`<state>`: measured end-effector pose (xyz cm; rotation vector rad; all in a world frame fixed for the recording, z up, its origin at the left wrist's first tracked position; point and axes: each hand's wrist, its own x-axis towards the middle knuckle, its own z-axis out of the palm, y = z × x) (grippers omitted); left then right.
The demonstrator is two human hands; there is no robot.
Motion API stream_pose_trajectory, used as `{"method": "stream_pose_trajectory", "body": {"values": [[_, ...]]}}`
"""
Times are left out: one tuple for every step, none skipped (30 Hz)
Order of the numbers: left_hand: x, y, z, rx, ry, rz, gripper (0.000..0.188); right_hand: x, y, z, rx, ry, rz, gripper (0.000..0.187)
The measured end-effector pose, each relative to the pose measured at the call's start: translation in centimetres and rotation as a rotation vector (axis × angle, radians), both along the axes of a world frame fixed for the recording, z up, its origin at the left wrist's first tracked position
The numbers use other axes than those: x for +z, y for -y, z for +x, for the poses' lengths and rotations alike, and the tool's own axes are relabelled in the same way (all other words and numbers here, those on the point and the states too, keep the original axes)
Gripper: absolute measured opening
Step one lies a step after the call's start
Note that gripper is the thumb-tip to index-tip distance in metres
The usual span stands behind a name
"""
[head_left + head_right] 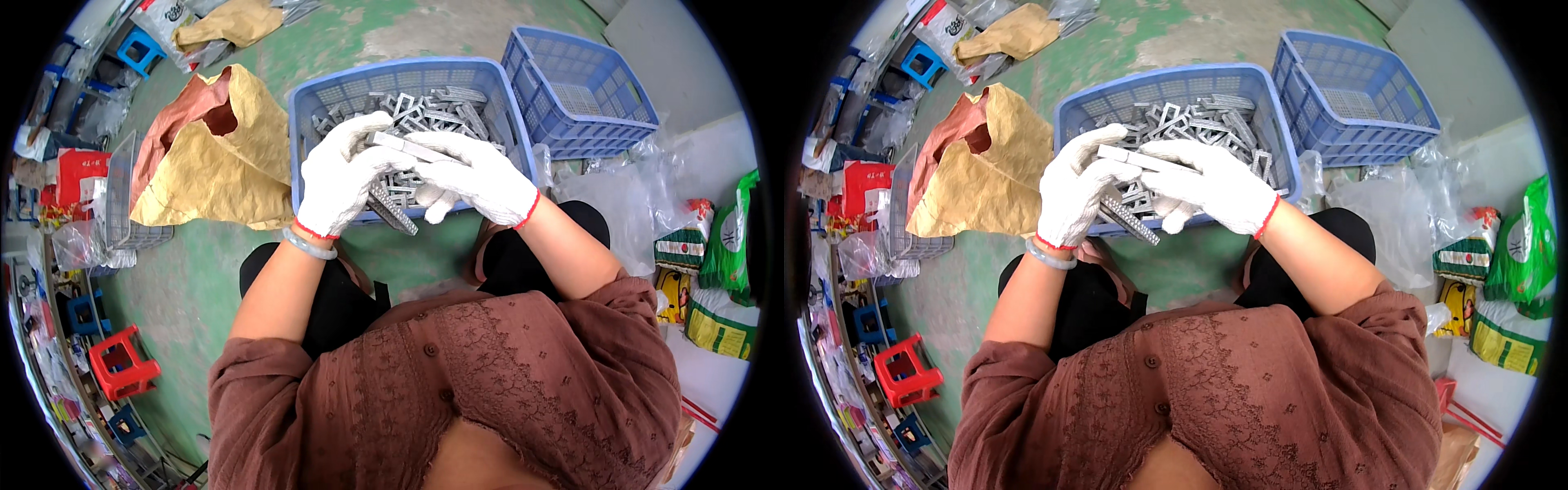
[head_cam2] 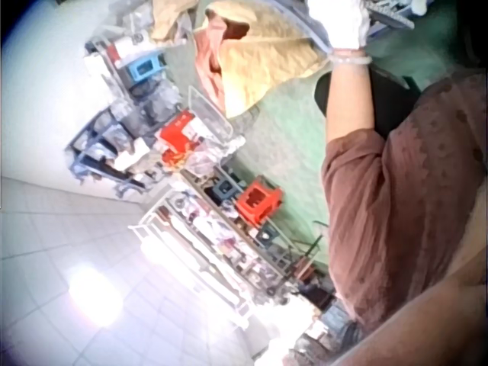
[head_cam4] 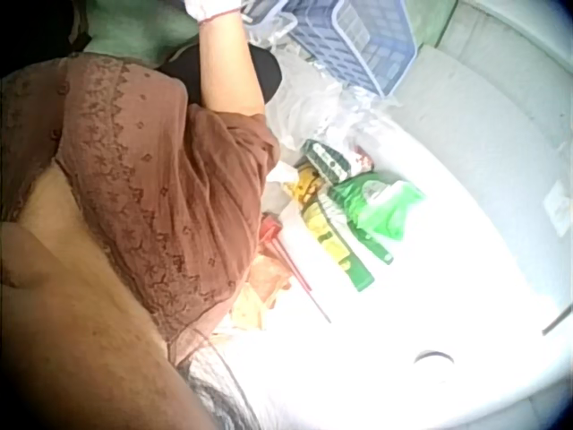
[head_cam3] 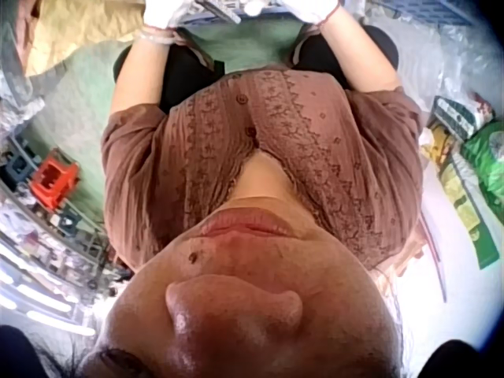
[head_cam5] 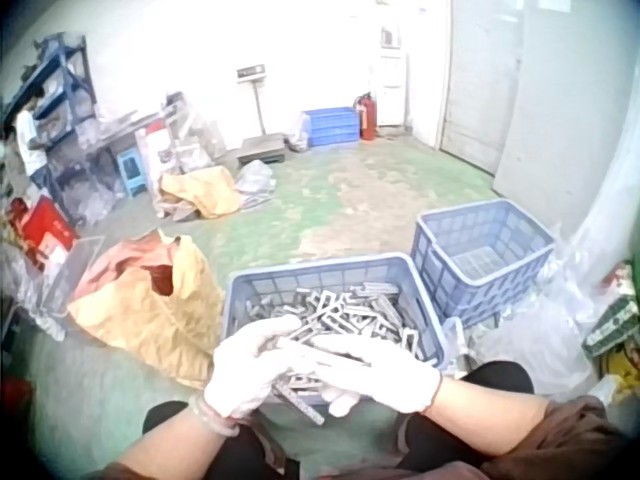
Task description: The person sits on the floor and sorts small metal parts from a blue crate into a plastic bag. They pick up handfuls of parts, inspect them, and transfer them into the bag.
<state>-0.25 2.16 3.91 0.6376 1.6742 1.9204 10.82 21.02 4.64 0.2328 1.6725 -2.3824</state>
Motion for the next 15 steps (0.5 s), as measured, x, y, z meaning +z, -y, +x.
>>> {"method": "stream_pose_trajectory", "body": {"values": [[0.0, 0.0, 0.0, -0.003, 0.003, -0.010, 0.039, 0.1, 0.2, 0.0, -0.015, 0.006, 0.008, 0.053], [0.1, 0.0, 0.0, -0.005, 0.005, -0.020, 0.039, 0.1, 0.3, 0.1, -0.030, 0.011, 0.016, 0.052], [0.2, 0.0, -0.1, -0.008, 0.008, -0.030, 0.039, 0.2, 0.5, 0.1, -0.045, 0.016, 0.024, 0.052], [0.2, 0.0, -0.1, -0.012, 0.030, -0.011, 0.040, 0.3, 0.6, 0.2, -0.051, 0.027, 0.017, 0.050], [0.2, 0.0, -0.1, -0.016, 0.053, 0.009, 0.040, 0.5, 0.8, 0.3, -0.057, 0.038, 0.010, 0.048], [0.1, 0.0, -0.1, -0.020, 0.075, 0.027, 0.040, 0.6, 0.9, 0.3, -0.063, 0.048, 0.003, 0.047], [0.1, 0.0, -0.2, -0.023, 0.069, 0.013, 0.041, 0.6, 0.9, 0.3, -0.070, 0.059, 0.000, 0.046], [0.2, 0.0, -0.3, -0.028, 0.062, -0.002, 0.041, 0.5, 0.9, 0.3, -0.078, 0.070, -0.004, 0.045], [0.2, 0.0, -0.3, -0.034, 0.055, -0.018, 0.041, 0.5, 1.0, 0.3, -0.087, 0.080, -0.008, 0.045], [0.3, -0.3, -0.4, -0.033, 0.024, -0.055, 0.042, 0.4, 0.8, 0.4, -0.093, 0.068, -0.034, 0.045], [0.5, -0.6, -0.4, -0.035, -0.007, -0.092, 0.042, 0.3, 0.5, 0.4, -0.101, 0.055, -0.060, 0.046], [0.7, -0.8, -0.4, -0.039, -0.040, -0.129, 0.042, 0.1, 0.3, 0.3, -0.113, 0.041, -0.086, 0.047], [0.4, -1.1, -0.7, -0.039, -0.072, -0.213, 0.046, -0.5, -0.1, 0.3, -0.144, 0.060, -0.197, 0.038], [1.2, -1.6, -0.9, -0.090, -0.111, -0.293, 0.070, -0.3, -0.4, 0.2, -0.144, 0.058, -0.245, 0.034], [2.4, -1.9, -0.8, -0.139, -0.102, -0.444, 0.073, -1.4, -0.9, -0.3, -0.071, 0.050, -0.401, 0.036]]}}
